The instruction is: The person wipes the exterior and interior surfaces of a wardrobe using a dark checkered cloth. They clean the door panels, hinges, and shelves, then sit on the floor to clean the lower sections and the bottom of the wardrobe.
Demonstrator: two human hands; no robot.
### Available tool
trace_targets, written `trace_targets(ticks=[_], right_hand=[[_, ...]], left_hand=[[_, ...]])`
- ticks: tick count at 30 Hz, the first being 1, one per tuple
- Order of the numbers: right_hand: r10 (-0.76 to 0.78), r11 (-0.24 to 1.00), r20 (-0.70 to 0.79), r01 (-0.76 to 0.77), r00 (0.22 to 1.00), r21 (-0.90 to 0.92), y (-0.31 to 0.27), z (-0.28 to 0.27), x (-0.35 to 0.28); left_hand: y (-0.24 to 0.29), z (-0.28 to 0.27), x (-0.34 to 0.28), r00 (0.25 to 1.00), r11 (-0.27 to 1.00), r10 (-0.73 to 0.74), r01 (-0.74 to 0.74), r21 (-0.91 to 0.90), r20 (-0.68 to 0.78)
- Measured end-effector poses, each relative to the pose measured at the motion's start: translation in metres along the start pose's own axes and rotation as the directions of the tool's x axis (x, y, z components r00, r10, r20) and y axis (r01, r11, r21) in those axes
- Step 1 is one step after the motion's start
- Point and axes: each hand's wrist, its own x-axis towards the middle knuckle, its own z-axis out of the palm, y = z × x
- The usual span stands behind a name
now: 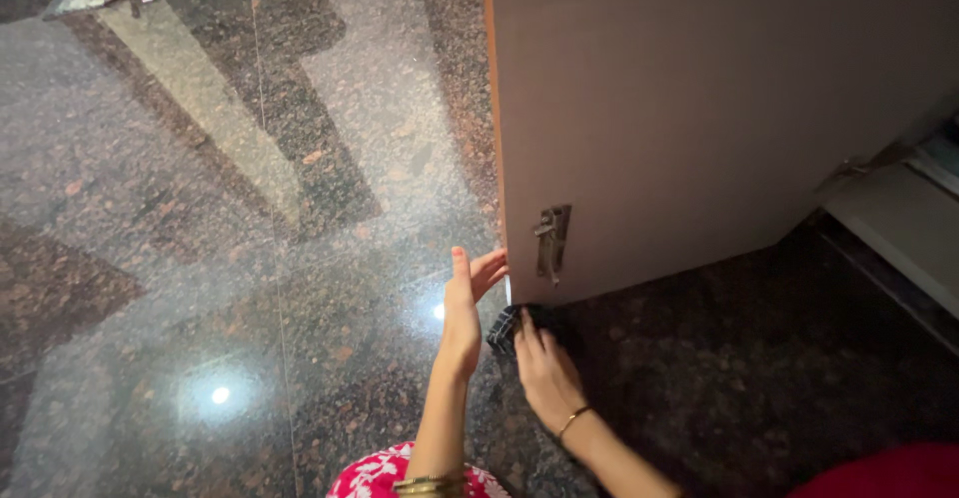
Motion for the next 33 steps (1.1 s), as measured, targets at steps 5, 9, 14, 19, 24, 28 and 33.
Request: trace_targets(ticks=[5, 9, 14, 19, 24, 28, 33], right_hand=[[-0.113, 0.985, 0.18, 0.135, 0.977, -0.111, 0.096, -0.012, -0.025], [0.274, 0.961, 0.157, -0.264, 0.949, -0.082, 0.16, -0.07, -0.017], [0.405, 0.908, -0.324, -0.335, 0.855, 0.251, 0.149, -0.148, 0.007], [0.05, 0.999, -0.435, -0.054, 0.899, 0.002, 0.122, -0.141, 0.061], [-0.153, 0.987, -0.347, 0.124, 0.925, -0.105, 0.2, -0.053, 0.058], [0.37, 0.928, -0.209, -0.369, 0.905, 0.043, 0.235, -0.023, -0.001], [0.555, 0.831, -0.213, -0.523, 0.804, 0.189, 0.269, -0.101, -0.057]], left_hand=[[-0.004, -0.01, -0.017, 0.999, 0.992, 0.029, -0.033, 0.126, 0.033], [-0.019, 0.01, -0.026, 0.978, 0.986, 0.064, -0.031, 0.165, -0.199], [-0.039, 0.072, -0.032, 0.826, 0.941, 0.204, -0.018, 0.338, -0.526], [-0.035, 0.109, -0.039, 0.851, 0.883, 0.373, -0.204, 0.422, -0.369], [-0.031, 0.114, -0.046, 0.895, 0.881, 0.363, -0.241, 0.406, -0.258], [-0.034, 0.119, -0.046, 0.929, 0.896, 0.291, -0.182, 0.405, -0.227], [-0.044, 0.161, -0.033, 0.973, 0.905, 0.226, -0.193, 0.38, -0.045]])
